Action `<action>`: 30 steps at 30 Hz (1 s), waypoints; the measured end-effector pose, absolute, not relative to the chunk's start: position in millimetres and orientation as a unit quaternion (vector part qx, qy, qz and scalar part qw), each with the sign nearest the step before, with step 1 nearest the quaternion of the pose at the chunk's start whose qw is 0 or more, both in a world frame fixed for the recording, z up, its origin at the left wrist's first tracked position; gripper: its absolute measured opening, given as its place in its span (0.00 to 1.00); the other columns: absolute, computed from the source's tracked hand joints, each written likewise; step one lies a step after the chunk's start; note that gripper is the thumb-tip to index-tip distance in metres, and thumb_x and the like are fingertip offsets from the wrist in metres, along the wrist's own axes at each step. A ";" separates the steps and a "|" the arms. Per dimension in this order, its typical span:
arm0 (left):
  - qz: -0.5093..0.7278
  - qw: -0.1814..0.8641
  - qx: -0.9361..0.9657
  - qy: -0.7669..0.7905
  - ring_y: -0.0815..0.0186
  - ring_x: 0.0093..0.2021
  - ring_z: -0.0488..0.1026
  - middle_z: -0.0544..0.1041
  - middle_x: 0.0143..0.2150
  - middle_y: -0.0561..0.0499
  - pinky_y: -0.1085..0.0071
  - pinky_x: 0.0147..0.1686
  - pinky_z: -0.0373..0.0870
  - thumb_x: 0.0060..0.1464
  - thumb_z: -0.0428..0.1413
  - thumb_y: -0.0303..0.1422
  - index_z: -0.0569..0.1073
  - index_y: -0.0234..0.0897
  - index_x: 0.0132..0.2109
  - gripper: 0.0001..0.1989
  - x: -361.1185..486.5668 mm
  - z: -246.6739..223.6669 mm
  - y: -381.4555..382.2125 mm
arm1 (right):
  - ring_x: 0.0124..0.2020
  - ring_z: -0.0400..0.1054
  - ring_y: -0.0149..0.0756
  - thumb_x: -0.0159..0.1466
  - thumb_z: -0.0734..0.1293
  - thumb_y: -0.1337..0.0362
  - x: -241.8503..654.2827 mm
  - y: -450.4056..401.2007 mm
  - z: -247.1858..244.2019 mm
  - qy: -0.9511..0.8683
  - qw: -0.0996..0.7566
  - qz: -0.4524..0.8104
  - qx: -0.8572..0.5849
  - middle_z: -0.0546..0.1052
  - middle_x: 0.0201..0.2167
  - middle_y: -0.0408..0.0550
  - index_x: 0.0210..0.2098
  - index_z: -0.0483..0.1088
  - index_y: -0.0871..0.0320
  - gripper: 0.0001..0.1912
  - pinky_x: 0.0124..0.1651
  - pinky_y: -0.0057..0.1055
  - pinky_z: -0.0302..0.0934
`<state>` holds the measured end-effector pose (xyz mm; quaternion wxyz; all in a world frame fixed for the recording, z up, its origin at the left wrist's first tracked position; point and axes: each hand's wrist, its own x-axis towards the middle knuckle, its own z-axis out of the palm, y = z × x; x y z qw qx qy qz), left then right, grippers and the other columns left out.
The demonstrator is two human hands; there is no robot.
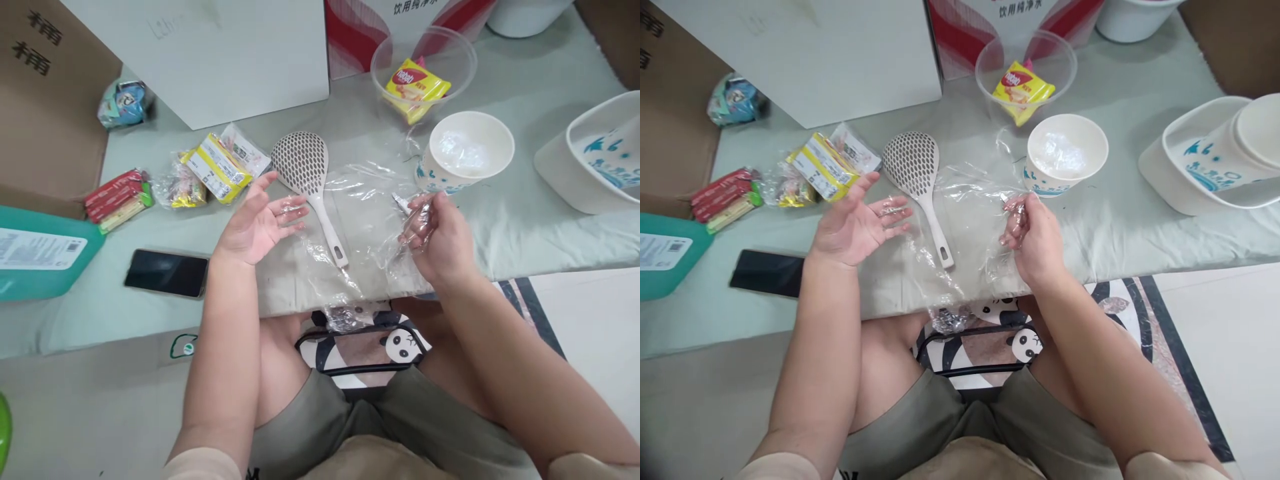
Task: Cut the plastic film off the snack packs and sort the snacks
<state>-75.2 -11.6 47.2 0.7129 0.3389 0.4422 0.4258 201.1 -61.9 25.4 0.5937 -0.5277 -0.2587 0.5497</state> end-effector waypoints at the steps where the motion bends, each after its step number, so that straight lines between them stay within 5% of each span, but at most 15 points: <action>1: 0.406 0.711 0.351 0.455 0.58 0.40 0.84 0.84 0.42 0.48 0.63 0.41 0.80 0.40 0.73 0.40 0.64 0.48 0.61 0.42 -76.4 45.6 -11.9 | 0.13 0.46 0.24 0.64 0.66 0.37 202.3 -61.0 24.7 -0.251 0.596 0.552 -0.527 0.53 0.15 0.33 0.29 0.67 0.53 0.26 0.20 0.29 0.55; 4: 0.375 0.693 0.372 0.491 0.68 0.28 0.79 0.83 0.33 0.54 0.74 0.32 0.75 0.36 0.74 0.30 0.66 0.46 0.59 0.43 -77.2 40.0 -10.6 | 0.13 0.44 0.24 0.64 0.65 0.34 205.7 -60.2 23.0 -0.240 0.595 0.559 -0.525 0.52 0.16 0.34 0.29 0.65 0.52 0.27 0.19 0.30 0.52; 8: 0.527 0.618 0.315 0.490 0.77 0.20 0.68 0.79 0.27 0.58 0.82 0.21 0.63 0.45 0.68 0.27 0.74 0.41 0.46 0.20 -75.4 36.1 -2.6 | 0.13 0.44 0.24 0.63 0.66 0.36 207.1 -61.0 21.1 -0.244 0.590 0.554 -0.533 0.57 0.18 0.35 0.29 0.63 0.53 0.26 0.19 0.30 0.51; 11: 0.602 0.595 0.230 0.480 0.76 0.24 0.73 0.80 0.31 0.55 0.80 0.25 0.70 0.56 0.63 0.33 0.73 0.39 0.41 0.07 -73.6 38.4 -0.1 | 0.13 0.45 0.23 0.62 0.67 0.36 206.9 -60.9 19.5 -0.243 0.585 0.549 -0.546 0.60 0.19 0.36 0.29 0.63 0.53 0.26 0.19 0.31 0.52; 14: 0.523 0.656 0.255 0.481 0.64 0.38 0.82 0.83 0.42 0.48 0.67 0.38 0.81 0.56 0.64 0.41 0.72 0.40 0.47 0.16 -72.0 41.5 -4.9 | 0.13 0.46 0.24 0.62 0.66 0.34 208.3 -59.5 17.3 -0.269 0.573 0.545 -0.550 0.59 0.18 0.36 0.28 0.62 0.52 0.28 0.19 0.31 0.52; 17: 0.404 0.671 0.343 0.518 0.62 0.35 0.82 0.83 0.40 0.47 0.69 0.34 0.80 0.46 0.71 0.32 0.70 0.42 0.52 0.27 -71.4 41.0 -10.1 | 0.12 0.45 0.25 0.62 0.63 0.31 210.9 -58.0 15.5 -0.299 0.560 0.543 -0.549 0.55 0.16 0.35 0.28 0.61 0.52 0.30 0.19 0.32 0.52; 23: 0.433 0.556 0.370 0.605 0.76 0.16 0.63 0.76 0.23 0.55 0.82 0.14 0.57 0.55 0.62 0.26 0.75 0.38 0.41 0.07 -69.8 34.9 -5.7 | 0.12 0.43 0.24 0.61 0.64 0.30 210.6 -58.6 19.6 -0.277 0.567 0.538 -0.558 0.53 0.16 0.33 0.28 0.61 0.52 0.31 0.17 0.30 0.51; 28: 0.504 0.555 0.352 0.561 0.71 0.21 0.72 0.64 0.18 0.60 0.78 0.23 0.70 0.60 0.60 0.29 0.72 0.41 0.38 0.04 -63.9 36.3 -4.8 | 0.12 0.44 0.23 0.63 0.65 0.32 204.5 -59.8 24.6 -0.230 0.567 0.551 -0.568 0.54 0.15 0.33 0.27 0.61 0.53 0.30 0.15 0.27 0.48; 30: 0.512 0.567 0.335 0.551 0.72 0.20 0.70 0.62 0.19 0.61 0.79 0.21 0.67 0.60 0.61 0.31 0.70 0.43 0.39 0.05 -61.4 38.0 -5.7 | 0.12 0.44 0.23 0.63 0.65 0.32 202.9 -59.8 25.1 -0.235 0.567 0.552 -0.564 0.53 0.15 0.33 0.27 0.60 0.53 0.30 0.15 0.27 0.49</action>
